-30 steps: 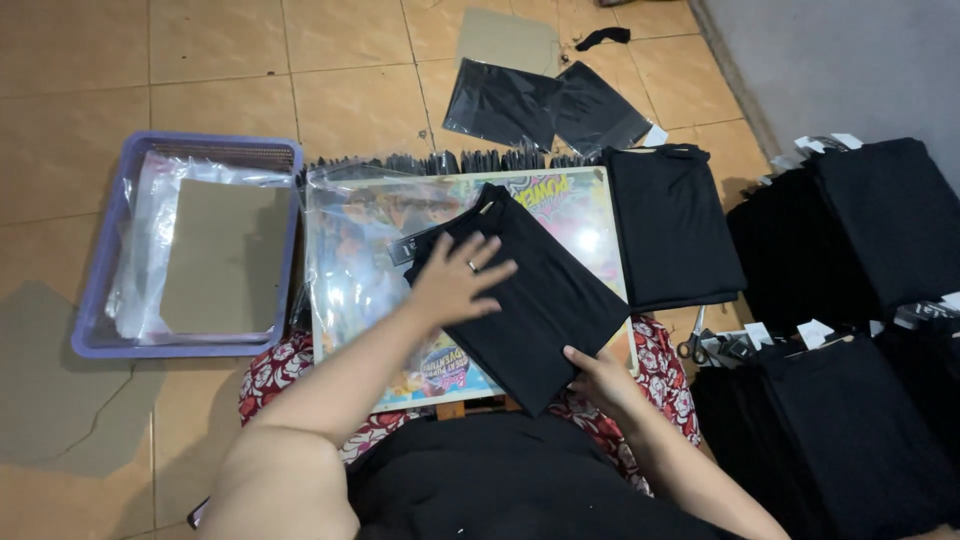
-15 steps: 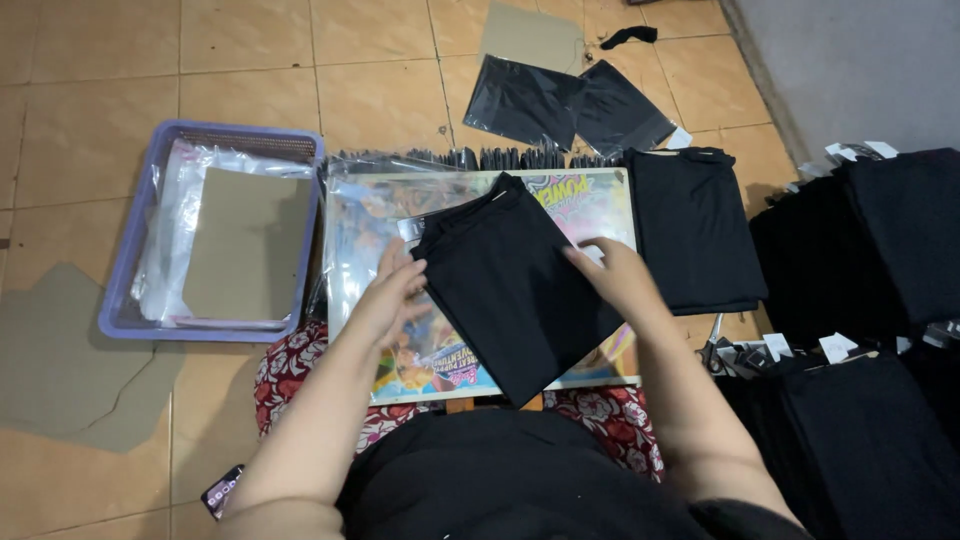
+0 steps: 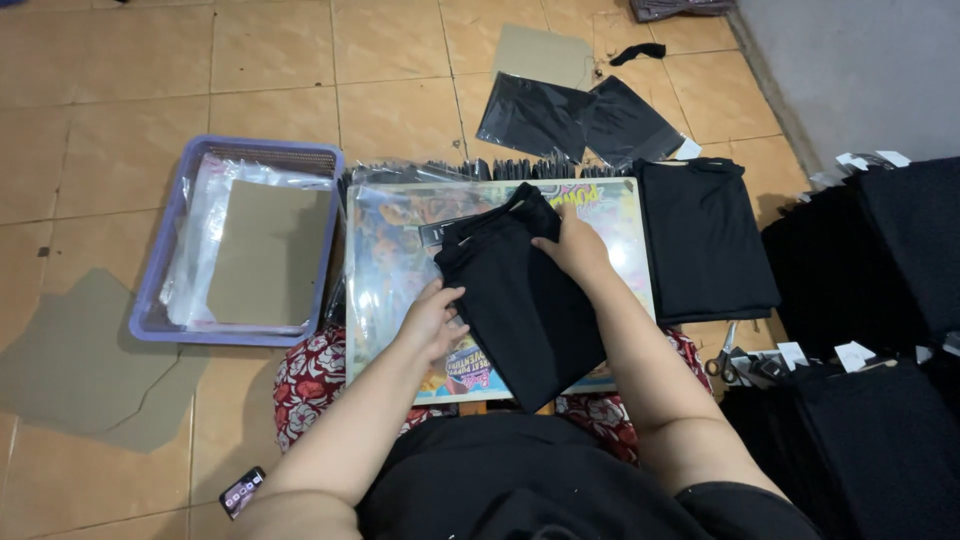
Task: The person folds a black t-shirt and places it into a clear plastic bag on a small table. They smooth the bag, seal it, and set it aside. The person repeats this process with another t-shirt.
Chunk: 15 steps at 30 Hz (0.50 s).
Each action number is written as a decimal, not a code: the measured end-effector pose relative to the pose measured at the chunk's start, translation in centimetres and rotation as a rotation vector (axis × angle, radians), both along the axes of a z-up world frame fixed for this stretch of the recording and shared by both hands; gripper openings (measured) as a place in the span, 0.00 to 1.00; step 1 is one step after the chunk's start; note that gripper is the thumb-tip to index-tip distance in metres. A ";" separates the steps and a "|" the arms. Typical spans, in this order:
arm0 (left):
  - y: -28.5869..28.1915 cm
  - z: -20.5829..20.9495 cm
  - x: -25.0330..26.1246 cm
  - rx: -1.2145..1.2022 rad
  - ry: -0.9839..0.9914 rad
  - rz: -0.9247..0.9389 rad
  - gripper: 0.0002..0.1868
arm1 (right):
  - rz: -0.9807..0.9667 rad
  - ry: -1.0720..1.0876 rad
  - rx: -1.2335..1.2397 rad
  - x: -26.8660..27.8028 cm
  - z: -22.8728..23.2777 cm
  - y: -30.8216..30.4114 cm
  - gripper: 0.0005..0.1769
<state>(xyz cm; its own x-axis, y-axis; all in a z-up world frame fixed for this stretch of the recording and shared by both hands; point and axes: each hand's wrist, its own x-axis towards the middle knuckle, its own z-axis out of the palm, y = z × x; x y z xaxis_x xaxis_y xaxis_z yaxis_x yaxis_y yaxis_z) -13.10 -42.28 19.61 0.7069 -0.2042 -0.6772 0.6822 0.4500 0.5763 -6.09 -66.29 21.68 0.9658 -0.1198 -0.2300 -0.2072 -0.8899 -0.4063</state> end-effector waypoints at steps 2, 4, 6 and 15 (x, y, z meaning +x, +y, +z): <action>-0.4 0.6 -0.1 0.088 -0.051 -0.074 0.49 | 0.063 -0.052 0.021 -1.0 0.9 -0.1 0.35; -0.8 -0.3 0.6 0.174 -0.104 -0.146 0.49 | 0.129 -0.105 0.042 -1.2 1.2 -0.3 0.33; -1.1 -2.9 2.0 0.370 -0.192 -0.320 0.52 | 0.207 -0.102 -0.029 -0.8 0.6 -0.6 0.23; -4.1 2.6 1.8 0.058 -0.094 -0.024 0.34 | 0.430 -0.011 -0.128 -1.7 2.8 3.6 0.20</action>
